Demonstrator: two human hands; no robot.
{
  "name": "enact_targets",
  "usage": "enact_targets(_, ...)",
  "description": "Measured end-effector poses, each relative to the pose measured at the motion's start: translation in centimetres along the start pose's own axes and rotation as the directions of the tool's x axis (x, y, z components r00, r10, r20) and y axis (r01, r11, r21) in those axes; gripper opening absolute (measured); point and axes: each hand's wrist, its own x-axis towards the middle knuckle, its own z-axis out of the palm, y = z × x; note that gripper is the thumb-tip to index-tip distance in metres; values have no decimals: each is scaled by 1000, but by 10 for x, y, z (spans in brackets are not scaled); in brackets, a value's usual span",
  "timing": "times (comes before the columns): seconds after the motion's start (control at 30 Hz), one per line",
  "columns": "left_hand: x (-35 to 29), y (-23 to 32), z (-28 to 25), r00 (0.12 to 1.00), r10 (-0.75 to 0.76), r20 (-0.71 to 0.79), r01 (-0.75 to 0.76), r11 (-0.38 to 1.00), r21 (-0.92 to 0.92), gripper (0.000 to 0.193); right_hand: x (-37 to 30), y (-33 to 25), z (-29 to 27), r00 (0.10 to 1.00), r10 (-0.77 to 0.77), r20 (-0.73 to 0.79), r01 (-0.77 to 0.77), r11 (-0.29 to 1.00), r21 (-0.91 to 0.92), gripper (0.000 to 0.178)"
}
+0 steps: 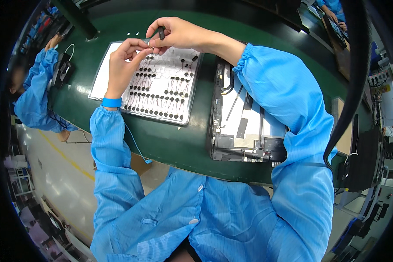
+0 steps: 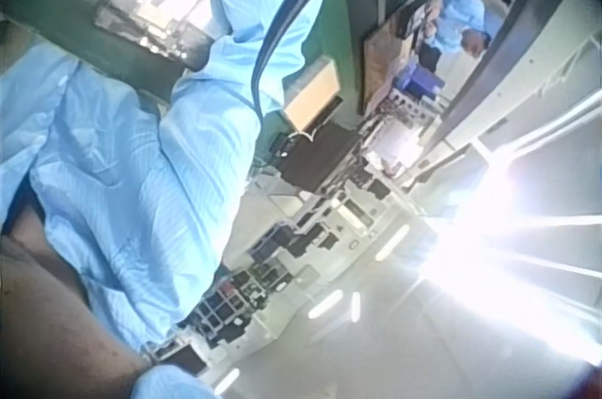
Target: The recorder is assembling or repairing an electronic device, applying adhesive strips and components to a tablet-like chassis.
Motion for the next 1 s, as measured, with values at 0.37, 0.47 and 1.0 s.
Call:
enact_targets(0.37,-1,4,-3,988,-2,155,-17,993,119,11,-4,-3,-9,996,56,-71,-65,989,-136,20)
enact_targets(0.47,-6,3,-2,944,-79,320,29,987,156,10,-11,-5,-15,993,96,-67,-101,991,-92,20)
enact_targets(1.0,37,123,42,993,39,111,-12,972,-236,19,-125,-64,-53,890,-265,-371,166,946,-277,24)
